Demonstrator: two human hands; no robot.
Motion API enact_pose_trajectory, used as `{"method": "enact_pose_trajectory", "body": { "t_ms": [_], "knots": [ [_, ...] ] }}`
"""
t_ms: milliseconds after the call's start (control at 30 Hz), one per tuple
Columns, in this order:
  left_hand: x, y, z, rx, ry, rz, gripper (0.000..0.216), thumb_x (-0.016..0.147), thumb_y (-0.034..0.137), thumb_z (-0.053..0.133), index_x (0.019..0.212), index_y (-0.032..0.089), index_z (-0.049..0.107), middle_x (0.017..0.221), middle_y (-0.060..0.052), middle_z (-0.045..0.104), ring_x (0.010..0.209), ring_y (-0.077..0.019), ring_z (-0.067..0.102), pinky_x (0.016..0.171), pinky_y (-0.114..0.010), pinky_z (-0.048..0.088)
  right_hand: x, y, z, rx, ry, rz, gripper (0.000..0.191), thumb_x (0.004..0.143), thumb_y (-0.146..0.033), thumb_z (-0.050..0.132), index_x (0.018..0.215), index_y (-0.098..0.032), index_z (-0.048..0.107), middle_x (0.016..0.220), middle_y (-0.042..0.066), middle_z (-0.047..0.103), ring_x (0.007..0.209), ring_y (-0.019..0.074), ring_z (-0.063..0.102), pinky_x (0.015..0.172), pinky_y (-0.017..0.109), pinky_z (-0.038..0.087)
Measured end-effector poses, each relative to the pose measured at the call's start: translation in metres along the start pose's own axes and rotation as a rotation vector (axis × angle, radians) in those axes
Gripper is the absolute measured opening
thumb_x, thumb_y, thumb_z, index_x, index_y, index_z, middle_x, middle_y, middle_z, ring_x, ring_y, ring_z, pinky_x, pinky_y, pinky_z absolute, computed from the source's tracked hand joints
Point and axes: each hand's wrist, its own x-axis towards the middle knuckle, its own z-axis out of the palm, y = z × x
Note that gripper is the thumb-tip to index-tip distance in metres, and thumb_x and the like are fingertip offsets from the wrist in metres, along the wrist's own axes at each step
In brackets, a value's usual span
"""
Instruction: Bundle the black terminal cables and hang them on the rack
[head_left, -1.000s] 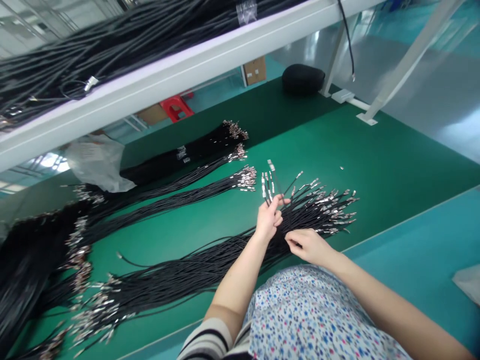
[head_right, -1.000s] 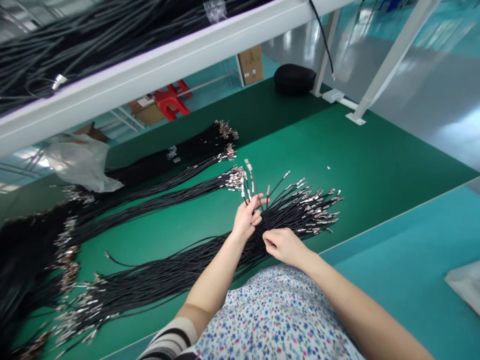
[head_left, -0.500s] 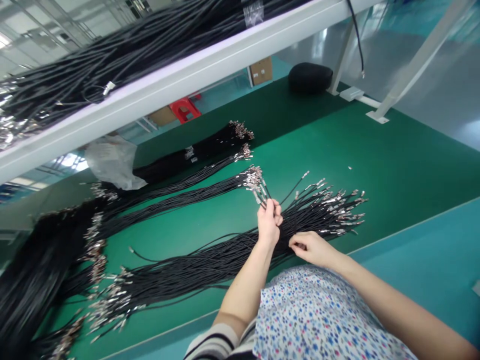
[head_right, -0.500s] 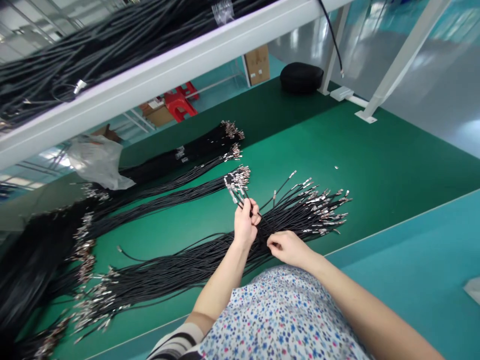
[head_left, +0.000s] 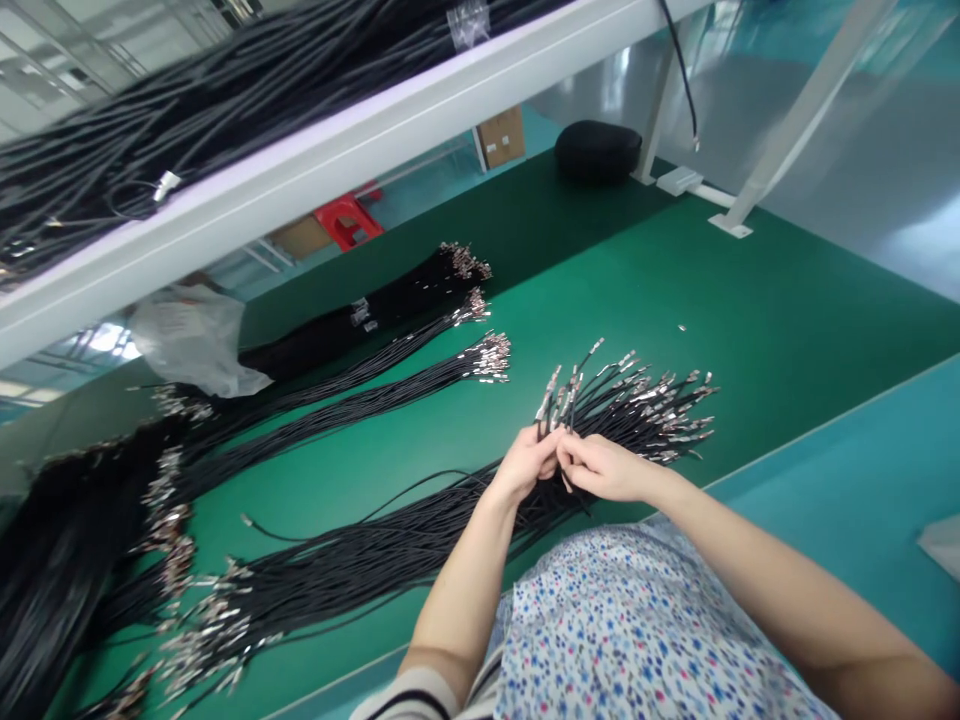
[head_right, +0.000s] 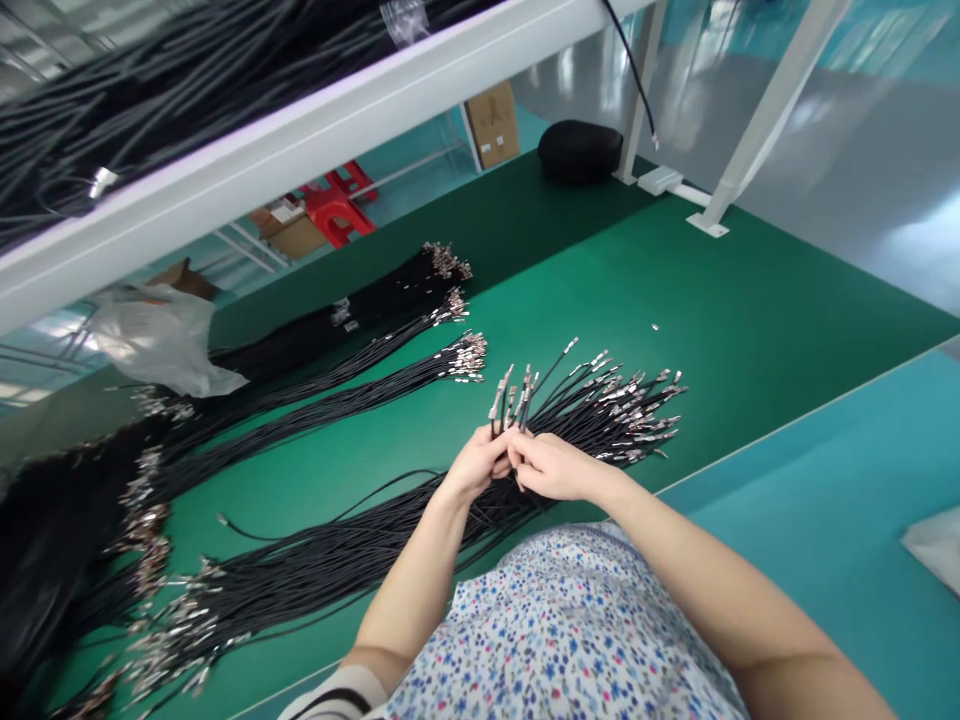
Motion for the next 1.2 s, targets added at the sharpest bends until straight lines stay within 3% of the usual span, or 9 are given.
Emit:
{"method": "enact_pose_trajectory", "body": {
  "t_ms": [100, 233, 300, 400, 467, 533, 600, 800, 1200],
  "knots": [
    [-0.007, -0.011, -0.007, -0.152, -0.038, -0.040, 0.033, 0.072, 0.040, 0.062, 0.085, 0.010, 0.056, 0.050, 0.005, 0.039, 0.038, -0.0019, 0.030, 0.035, -0.014, 0.022, 0.003, -0.004, 0.005, 0.041, -0.100, -0.017, 0.011, 0.072, -0.007, 0.041, 0.073, -0.016, 0.048, 0.060, -0.002, 0.056, 0.052, 0.0072, 0.046, 0.051, 0.019, 0.034],
    [-0.012, -0.015, -0.019, -0.351, 0.118, 0.099, 0.024, 0.073, 0.033, 0.062, 0.074, 0.010, 0.055, 0.085, -0.005, 0.055, 0.064, -0.0082, 0.052, 0.053, -0.019, 0.043, 0.017, 0.024, 0.018, 0.429, -0.266, 0.027, 0.014, 0.079, -0.017, 0.043, 0.087, -0.013, 0.054, 0.068, 0.001, 0.062, 0.056, 0.0085, 0.054, 0.056, 0.021, 0.042],
    [-0.012, -0.011, -0.031, -0.464, 0.231, 0.163, 0.022, 0.075, 0.030, 0.060, 0.068, 0.011, 0.051, 0.088, -0.005, 0.055, 0.074, -0.0109, 0.054, 0.064, -0.024, 0.047, 0.028, 0.054, 0.018, 0.459, -0.124, 0.119, 0.020, 0.083, -0.021, 0.041, 0.094, -0.012, 0.055, 0.078, 0.006, 0.065, 0.064, 0.0112, 0.059, 0.062, 0.026, 0.046],
    [-0.010, 0.001, -0.055, -0.667, 0.286, 0.164, 0.018, 0.079, 0.026, 0.055, 0.070, 0.014, 0.046, 0.062, 0.003, 0.045, 0.053, -0.0050, 0.047, 0.052, -0.018, 0.043, 0.046, 0.103, 0.003, -0.056, 0.289, 0.344, 0.025, 0.082, -0.011, 0.037, 0.096, -0.011, 0.058, 0.093, 0.010, 0.063, 0.083, 0.0160, 0.058, 0.076, 0.032, 0.044],
    [-0.007, 0.007, -0.067, -0.765, 0.220, 0.132, 0.014, 0.083, 0.023, 0.049, 0.073, 0.014, 0.045, 0.051, 0.007, 0.029, 0.038, -0.0012, 0.031, 0.039, -0.012, 0.030, 0.058, 0.126, -0.011, -0.516, 0.345, 0.361, 0.030, 0.080, -0.005, 0.037, 0.099, -0.012, 0.058, 0.107, 0.012, 0.058, 0.097, 0.0198, 0.052, 0.083, 0.034, 0.040],
    [-0.003, 0.011, -0.074, -0.809, 0.154, 0.108, 0.014, 0.085, 0.020, 0.044, 0.074, 0.013, 0.045, 0.050, 0.008, 0.022, 0.035, -0.0006, 0.021, 0.034, -0.011, 0.020, 0.070, 0.140, -0.024, -0.847, 0.220, 0.279, 0.030, 0.081, -0.006, 0.038, 0.103, -0.013, 0.057, 0.116, 0.013, 0.053, 0.103, 0.0231, 0.047, 0.081, 0.036, 0.038],
    [0.002, 0.011, -0.077, -0.825, 0.129, 0.089, 0.015, 0.087, 0.020, 0.041, 0.074, 0.013, 0.045, 0.051, 0.008, 0.020, 0.035, -0.0008, 0.020, 0.034, -0.012, 0.018, 0.078, 0.144, -0.031, -1.039, 0.063, 0.214, 0.024, 0.084, -0.010, 0.038, 0.099, -0.014, 0.057, 0.110, 0.013, 0.054, 0.099, 0.0237, 0.047, 0.076, 0.035, 0.038],
    [0.012, 0.006, -0.082, -0.888, 0.171, 0.091, 0.018, 0.089, 0.019, 0.035, 0.075, 0.013, 0.044, 0.052, 0.007, 0.020, 0.036, -0.0012, 0.020, 0.035, -0.012, 0.019, 0.085, 0.146, -0.034, -1.165, -0.230, 0.117, 0.017, 0.085, -0.014, 0.040, 0.087, -0.013, 0.057, 0.088, 0.010, 0.057, 0.081, 0.0183, 0.052, 0.069, 0.030, 0.035],
    [0.033, 0.000, -0.069, -0.785, 0.221, 0.025, 0.019, 0.088, 0.020, 0.036, 0.073, 0.012, 0.046, 0.050, 0.008, 0.019, 0.034, -0.0004, 0.018, 0.034, -0.013, 0.016, 0.068, 0.162, -0.036, -1.181, -0.305, -0.109, 0.019, 0.083, -0.010, 0.038, 0.080, -0.009, 0.057, 0.078, 0.012, 0.057, 0.066, 0.0171, 0.057, 0.060, 0.030, 0.036]
  ]
}}
